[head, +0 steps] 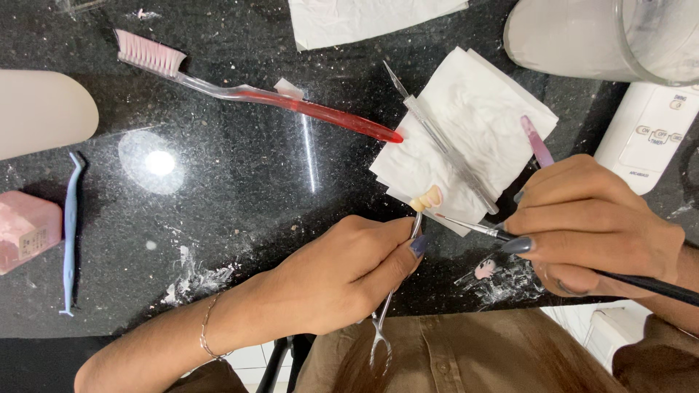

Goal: The person holds a dental prosthesis with hemostat forceps and uses a fine brush to apply pink and white ceramic material onto the denture teeth, dabbing and layering the material. They then use a metal instrument to shape and smooth the applied material on the prosthesis.

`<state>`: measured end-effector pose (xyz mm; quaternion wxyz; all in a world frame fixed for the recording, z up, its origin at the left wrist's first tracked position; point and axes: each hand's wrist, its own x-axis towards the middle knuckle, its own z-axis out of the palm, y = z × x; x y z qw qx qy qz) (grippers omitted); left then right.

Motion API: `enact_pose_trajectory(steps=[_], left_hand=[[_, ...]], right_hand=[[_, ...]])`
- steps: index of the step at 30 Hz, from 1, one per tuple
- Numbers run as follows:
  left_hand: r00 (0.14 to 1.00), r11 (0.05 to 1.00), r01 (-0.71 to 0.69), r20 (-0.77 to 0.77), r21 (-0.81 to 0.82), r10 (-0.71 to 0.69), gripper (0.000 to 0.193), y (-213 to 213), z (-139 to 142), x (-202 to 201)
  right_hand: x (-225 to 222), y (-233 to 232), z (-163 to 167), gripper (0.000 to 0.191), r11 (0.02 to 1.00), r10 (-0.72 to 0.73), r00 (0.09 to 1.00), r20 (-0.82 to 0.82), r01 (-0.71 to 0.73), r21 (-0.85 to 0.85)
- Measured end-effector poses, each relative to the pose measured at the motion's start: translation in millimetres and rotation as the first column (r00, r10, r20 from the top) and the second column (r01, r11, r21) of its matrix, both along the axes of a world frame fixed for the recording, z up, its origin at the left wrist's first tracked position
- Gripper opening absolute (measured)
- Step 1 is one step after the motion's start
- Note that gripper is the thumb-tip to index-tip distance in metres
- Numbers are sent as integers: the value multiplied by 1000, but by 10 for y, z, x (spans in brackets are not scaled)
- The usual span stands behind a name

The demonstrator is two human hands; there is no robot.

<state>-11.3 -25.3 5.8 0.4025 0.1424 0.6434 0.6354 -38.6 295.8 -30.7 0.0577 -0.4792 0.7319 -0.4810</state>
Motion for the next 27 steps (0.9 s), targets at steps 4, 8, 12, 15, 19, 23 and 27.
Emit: enact_pose_trajectory(steps=[4,8,12,15,19,23,27], left_hand=[[1000,1000,13,24,-21,-12,24,1,3,-2],[1000,1000,-1,-14,0,1,23,0,6,2],[1000,1000,7,1,-11,-7,24,-2,-5,10],[999,1000,-10,-38,10,10,24,5,-16,23],[998,1000,10,-64,-21,-12,26,1,-21,22],[999,998,28,-32,-59,-30,30,17,-7,23],[997,996,52,-54,-79,-57,34,17,2,18]], right_hand=[[-77,-128,-8,25,997,48,999,-19,-49,-53],[-78,-268,31,28,977,-108,991,-80,91,-193],[-77,-289,191,27,999,-35,999,-22,35,-12],[-83,-302,201,21,997,-67,995,-77,69,23],[-71,-271,106,27,989,-98,991,-93,86,-118],[-51,-95,209,21,990,-58,983,-173,35,-135],[-139,122,437,18,917,-380,899,-219,398,41]])
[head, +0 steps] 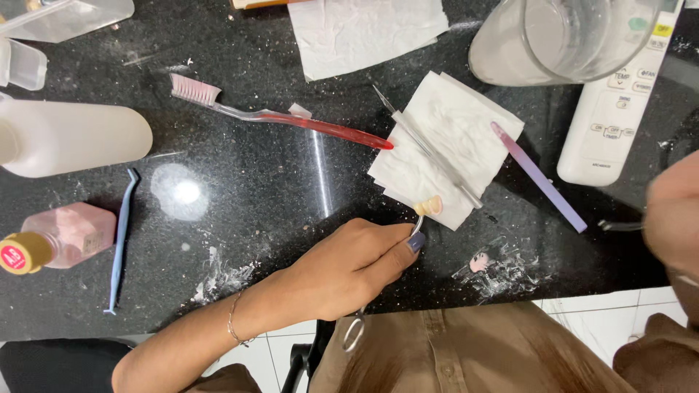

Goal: The person holds a dental prosthesis with hemostat forceps and uses a fine brush to apply pink and white ceramic material onto the denture teeth, dabbing and layering the material. They then use a metal instrument to shape and smooth the applied material on the prosthesis.

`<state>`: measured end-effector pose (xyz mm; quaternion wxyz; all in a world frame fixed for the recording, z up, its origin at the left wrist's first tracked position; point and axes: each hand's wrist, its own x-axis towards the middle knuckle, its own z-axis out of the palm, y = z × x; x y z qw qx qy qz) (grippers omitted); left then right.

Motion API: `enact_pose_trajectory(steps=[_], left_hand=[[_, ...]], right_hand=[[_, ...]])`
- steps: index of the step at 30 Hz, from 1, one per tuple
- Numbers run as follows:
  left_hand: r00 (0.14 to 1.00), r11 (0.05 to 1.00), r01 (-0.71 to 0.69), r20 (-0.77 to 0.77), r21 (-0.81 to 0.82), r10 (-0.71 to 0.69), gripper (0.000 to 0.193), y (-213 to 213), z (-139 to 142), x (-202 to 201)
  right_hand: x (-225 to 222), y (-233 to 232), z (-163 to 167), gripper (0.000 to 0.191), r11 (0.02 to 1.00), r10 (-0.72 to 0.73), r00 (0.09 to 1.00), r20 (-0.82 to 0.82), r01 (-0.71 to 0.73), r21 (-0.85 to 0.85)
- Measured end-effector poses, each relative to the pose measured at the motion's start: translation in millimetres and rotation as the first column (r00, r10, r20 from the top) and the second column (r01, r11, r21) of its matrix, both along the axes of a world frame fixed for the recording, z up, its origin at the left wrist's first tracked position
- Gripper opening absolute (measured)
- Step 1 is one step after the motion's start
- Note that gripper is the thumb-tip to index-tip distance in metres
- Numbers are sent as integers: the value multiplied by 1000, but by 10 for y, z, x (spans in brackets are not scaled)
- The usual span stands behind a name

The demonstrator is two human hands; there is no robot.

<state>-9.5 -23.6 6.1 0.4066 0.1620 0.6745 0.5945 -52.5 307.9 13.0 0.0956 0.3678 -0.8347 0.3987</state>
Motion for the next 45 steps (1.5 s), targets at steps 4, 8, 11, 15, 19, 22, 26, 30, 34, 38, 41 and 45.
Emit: enact_pose_trajectory(steps=[4,8,11,15,19,22,26,30,34,38,41,45], left_hand=[[998,1000,6,62,-19,-5,38,9,-6,10],[988,1000,-15,153,-6,15,35,14,-15,9],[970,1000,-30,241,6,27,34,14,-20,0],[972,1000,-22,235,-1,22,33,14,-16,12],[972,999,-32,234,37,23,37,15,-28,22],[975,999,-37,218,3,35,35,17,-52,20],[970,993,-111,220,28,103,35,48,-85,26],[975,994,-106,198,16,101,35,47,-89,26],[982,998,-63,176,-15,64,33,43,-62,21],[976,997,-75,204,3,73,34,72,-48,26],[980,998,-68,190,8,66,32,77,-47,29],[988,999,-26,152,-33,30,33,70,-41,42]], right_hand=[[-187,166,-17,15,933,-293,956,-24,291,211],[-365,245,-234,13,842,-392,920,-30,371,391],[-452,183,-338,12,792,-415,909,-29,376,482],[-432,54,-185,11,786,-417,908,-40,383,485],[-116,43,91,12,858,-465,885,-28,458,232],[328,121,175,13,911,-413,906,92,409,60],[766,83,9,15,950,-293,924,244,310,-32],[978,-71,-131,15,958,-225,913,340,271,-95],[1065,-189,-145,16,965,-211,912,352,251,-71],[1131,-203,-121,20,966,-204,916,345,245,-80],[1174,-194,-103,18,969,-241,915,322,248,21],[1207,-212,-98,23,971,-240,922,304,225,86]])
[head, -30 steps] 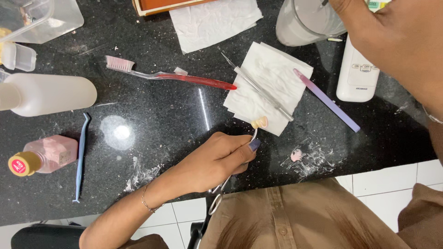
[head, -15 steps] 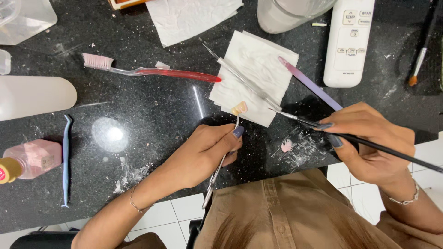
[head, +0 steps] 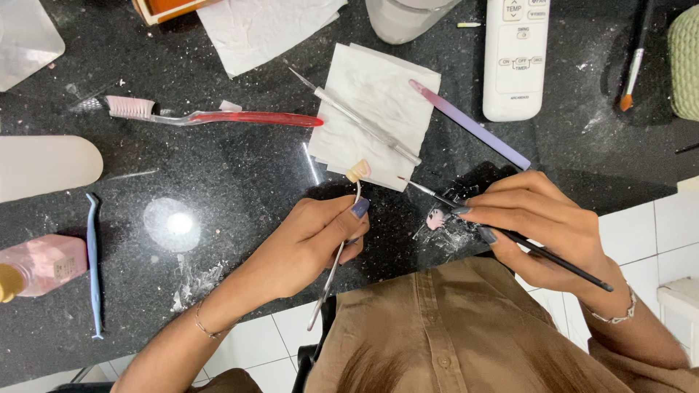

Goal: The person holds a dental prosthesis with hemostat forceps and uses a fine brush to apply pink and white ceramic material onto the denture teeth, dabbing and layering the material. They then use a metal instrument to shape and smooth the applied material on the prosthesis.

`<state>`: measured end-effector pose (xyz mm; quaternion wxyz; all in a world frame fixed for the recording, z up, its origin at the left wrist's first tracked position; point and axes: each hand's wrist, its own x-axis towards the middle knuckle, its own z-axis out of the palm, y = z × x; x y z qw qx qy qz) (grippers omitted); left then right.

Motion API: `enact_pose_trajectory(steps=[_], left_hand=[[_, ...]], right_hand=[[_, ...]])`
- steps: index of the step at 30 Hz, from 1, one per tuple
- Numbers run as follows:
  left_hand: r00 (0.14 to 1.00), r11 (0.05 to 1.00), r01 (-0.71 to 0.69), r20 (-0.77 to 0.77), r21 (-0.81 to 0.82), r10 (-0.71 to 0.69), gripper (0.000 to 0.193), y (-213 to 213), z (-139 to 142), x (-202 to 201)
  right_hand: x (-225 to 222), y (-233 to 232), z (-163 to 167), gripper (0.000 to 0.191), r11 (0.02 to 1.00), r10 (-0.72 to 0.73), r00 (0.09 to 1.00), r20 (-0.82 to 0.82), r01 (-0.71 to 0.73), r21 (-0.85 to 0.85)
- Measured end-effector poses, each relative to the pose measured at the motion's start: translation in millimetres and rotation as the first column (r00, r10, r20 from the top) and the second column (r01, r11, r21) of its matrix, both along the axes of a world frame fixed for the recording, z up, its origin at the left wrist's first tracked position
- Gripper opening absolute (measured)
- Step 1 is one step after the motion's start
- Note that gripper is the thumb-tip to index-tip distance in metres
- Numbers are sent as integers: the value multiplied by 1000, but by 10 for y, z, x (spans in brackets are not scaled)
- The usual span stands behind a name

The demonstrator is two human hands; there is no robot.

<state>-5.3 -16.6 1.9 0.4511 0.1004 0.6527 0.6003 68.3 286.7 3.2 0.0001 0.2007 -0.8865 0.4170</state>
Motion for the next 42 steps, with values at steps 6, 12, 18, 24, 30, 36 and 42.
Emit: enact_pose_trajectory(steps=[6,12,18,24,30,36,42], left_hand=[[999,998,32,1,-61,-32,37,-31,2,3],[999,996,20,38,-90,-17,39,-67,-7,8],[999,995,30,34,-96,-26,40,-67,14,18],[998,992,41,42,-120,-36,40,-69,26,29],[997,990,60,56,-128,-53,41,-88,18,34],[994,986,60,97,-153,-46,39,-103,27,43],[994,990,65,94,-123,-54,38,-121,36,39]], right_hand=[[32,32,8,27,992,58,997,-55,-52,113],[53,188,119,26,1000,23,997,-74,-24,-12],[-12,51,113,26,996,82,991,-102,-79,27],[-43,56,57,24,983,185,979,-90,-184,20],[125,258,-106,19,956,-58,995,87,80,-283],[250,221,-371,22,753,-184,946,267,310,-580],[221,168,-337,26,797,-185,953,239,288,-531]])
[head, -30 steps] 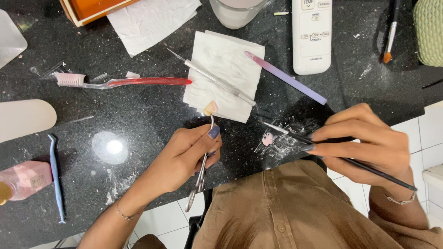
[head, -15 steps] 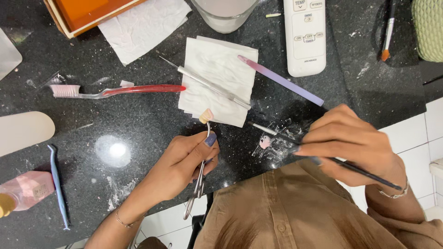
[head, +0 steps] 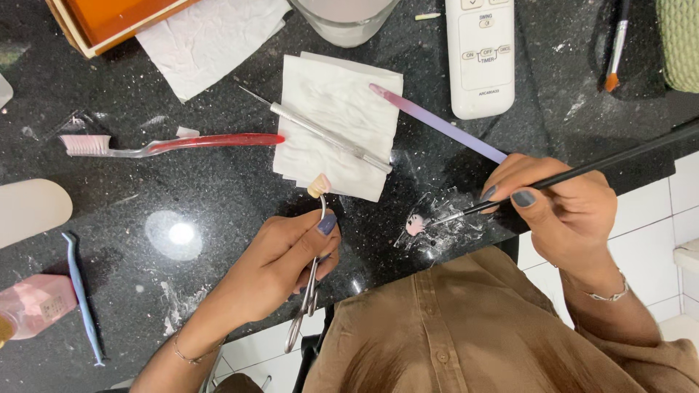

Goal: The person holds a dental prosthesis with hemostat forceps and uses a fine brush to apply pink and white ceramic material onto the denture teeth, dabbing and layering the material. They then use a metal instrument to shape and smooth the applied material on the prosthesis.

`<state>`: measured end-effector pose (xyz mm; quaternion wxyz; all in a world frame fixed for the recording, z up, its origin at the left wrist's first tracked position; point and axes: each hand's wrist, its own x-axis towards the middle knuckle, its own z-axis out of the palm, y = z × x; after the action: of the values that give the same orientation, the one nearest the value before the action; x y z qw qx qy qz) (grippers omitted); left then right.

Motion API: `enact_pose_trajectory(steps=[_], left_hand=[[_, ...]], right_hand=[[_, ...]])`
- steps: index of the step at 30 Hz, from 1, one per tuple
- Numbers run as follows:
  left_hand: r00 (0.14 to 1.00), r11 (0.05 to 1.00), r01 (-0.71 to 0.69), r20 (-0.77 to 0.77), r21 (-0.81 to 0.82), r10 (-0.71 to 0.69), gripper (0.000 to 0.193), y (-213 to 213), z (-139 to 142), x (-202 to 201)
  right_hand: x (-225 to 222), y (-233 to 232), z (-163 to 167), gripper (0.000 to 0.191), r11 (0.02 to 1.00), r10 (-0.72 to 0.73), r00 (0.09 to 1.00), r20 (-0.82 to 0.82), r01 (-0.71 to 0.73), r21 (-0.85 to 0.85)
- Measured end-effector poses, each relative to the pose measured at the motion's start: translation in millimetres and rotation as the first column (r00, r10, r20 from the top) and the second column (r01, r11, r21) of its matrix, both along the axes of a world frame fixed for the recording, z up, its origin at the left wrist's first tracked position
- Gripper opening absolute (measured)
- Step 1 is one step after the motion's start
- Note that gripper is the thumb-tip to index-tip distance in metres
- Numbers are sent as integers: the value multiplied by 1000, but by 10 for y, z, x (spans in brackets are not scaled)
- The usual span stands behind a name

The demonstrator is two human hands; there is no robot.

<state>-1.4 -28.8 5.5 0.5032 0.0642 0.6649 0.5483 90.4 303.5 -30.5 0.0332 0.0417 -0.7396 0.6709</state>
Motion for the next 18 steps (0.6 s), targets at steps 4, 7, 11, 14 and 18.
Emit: enact_pose_trajectory(steps=[4,7,11,14,18], left_hand=[[1000,1000,-1,6,8,1,40,7,9,-13],[999,1000,-16,45,-26,17,39,17,23,-13],[1000,1000,-2,31,-14,2,42,23,25,-22],[1000,1000,-7,25,-7,8,41,25,26,-24],[1000,1000,-4,17,-12,5,41,35,34,-25]], right_hand=[[-18,-10,15,24,996,44,999,-22,-42,73],[-21,-14,-3,25,995,46,998,-41,-42,91],[-42,-56,18,24,994,18,998,-66,-11,107],[-94,-129,93,18,981,36,996,-77,-21,193],[-198,-271,196,19,911,190,970,-153,-116,395]])
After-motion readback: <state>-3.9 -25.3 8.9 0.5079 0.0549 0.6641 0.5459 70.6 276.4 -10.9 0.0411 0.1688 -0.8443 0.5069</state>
